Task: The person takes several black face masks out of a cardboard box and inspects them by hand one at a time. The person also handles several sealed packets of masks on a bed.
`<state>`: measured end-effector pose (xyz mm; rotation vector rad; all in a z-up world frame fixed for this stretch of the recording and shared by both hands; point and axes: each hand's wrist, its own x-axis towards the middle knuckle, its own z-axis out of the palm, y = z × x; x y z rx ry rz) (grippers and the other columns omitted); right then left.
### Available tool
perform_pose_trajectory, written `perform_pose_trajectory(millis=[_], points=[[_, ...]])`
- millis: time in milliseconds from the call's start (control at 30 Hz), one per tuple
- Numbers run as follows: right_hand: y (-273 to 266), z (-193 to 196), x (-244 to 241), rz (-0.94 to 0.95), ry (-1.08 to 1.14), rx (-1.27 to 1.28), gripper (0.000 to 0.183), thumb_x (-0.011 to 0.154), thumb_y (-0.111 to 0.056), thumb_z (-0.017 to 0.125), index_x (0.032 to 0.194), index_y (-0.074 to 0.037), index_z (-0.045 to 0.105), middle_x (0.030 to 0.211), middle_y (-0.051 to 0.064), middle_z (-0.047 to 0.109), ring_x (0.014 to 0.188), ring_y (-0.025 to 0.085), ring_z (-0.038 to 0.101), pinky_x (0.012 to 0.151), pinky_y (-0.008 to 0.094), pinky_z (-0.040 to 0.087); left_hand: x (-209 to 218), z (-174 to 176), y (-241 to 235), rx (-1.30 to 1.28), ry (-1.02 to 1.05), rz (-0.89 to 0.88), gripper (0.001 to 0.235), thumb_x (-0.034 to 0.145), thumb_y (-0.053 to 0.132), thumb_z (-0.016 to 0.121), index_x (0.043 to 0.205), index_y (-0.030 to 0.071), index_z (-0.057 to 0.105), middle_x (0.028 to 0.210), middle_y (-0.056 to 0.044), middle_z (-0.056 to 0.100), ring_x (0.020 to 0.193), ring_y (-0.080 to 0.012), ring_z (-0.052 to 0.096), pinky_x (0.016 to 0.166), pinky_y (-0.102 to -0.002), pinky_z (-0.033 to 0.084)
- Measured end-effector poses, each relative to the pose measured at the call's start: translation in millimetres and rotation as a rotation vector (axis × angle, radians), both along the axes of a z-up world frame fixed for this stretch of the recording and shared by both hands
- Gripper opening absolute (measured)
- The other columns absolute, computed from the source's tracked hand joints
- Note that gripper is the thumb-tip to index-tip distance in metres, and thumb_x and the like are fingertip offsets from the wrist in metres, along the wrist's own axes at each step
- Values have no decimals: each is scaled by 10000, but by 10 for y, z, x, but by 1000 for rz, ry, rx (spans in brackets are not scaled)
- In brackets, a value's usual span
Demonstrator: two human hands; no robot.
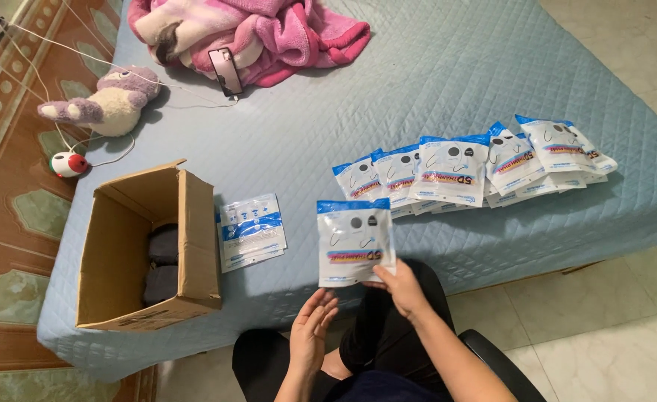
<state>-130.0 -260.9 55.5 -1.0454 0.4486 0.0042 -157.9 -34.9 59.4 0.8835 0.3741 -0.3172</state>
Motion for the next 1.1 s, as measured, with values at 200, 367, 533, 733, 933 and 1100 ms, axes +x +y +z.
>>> perform_pose_trajectory(millis=[200, 367, 533, 733, 933, 1100], points=[[-1353, 82, 232, -381, -157, -98, 344, 920, -53, 690, 1240, 21, 586, 1134, 186, 704, 872, 319, 711, 734, 456, 656, -29, -72, 108, 49, 78, 23, 395, 943, 38, 622, 1330, -38, 633, 1059, -220, 727, 891, -317, 691, 863, -416, 568], [-2532, 364, 440, -548, -173, -219, 418, 955, -102, 693, 1345, 2, 582, 1115, 119, 707, 763, 229, 697, 660, 340, 653, -48, -253, 246, 77, 115, 76, 379, 948, 28, 620, 1321, -44, 625, 1001, -209, 707, 833, -307, 662, 816, -423, 569], [-3574, 274, 707, -524, -52, -342, 355, 1001, -156, 696, 1327, -57, 596, 882, 74, 676, 657, 145, 663, 682, 333, 672, -82, -173, 260, 112, 171, 123, 349, 967, 34, 608, 1312, -19, 627, 983, -199, 684, 808, -295, 638, 792, -415, 545], [-3760, 393, 701, -589, 234, -512, 283, 959, -306, 795, 1151, -114, 715, 772, -23, 656, 537, 34, 488, 469, 219, 455, -129, -198, 222, 99, 189, 147, 341, 958, -7, 606, 1296, -42, 622, 953, -207, 689, 760, -282, 620, 725, -399, 537], [-3435, 567, 551, -756, 275, -543, 329, 1051, -414, 732, 1265, -189, 621, 768, -72, 529, 529, 25, 385, 496, 246, 359, -174, -257, 237, 113, 212, 127, 303, 924, -22, 635, 1226, -36, 649, 911, -203, 704, 732, -283, 632, 693, -379, 533], [-3433, 525, 564, -852, 227, -417, 516, 1065, -502, 703, 1436, -283, 419, 916, -87, 564, 567, 18, 421, 500, 201, 409, -186, -267, 272, 105, 178, 117, 285, 907, -17, 648, 1191, -25, 675, 894, -189, 721, 702, -245, 640, 675, -349, 540]])
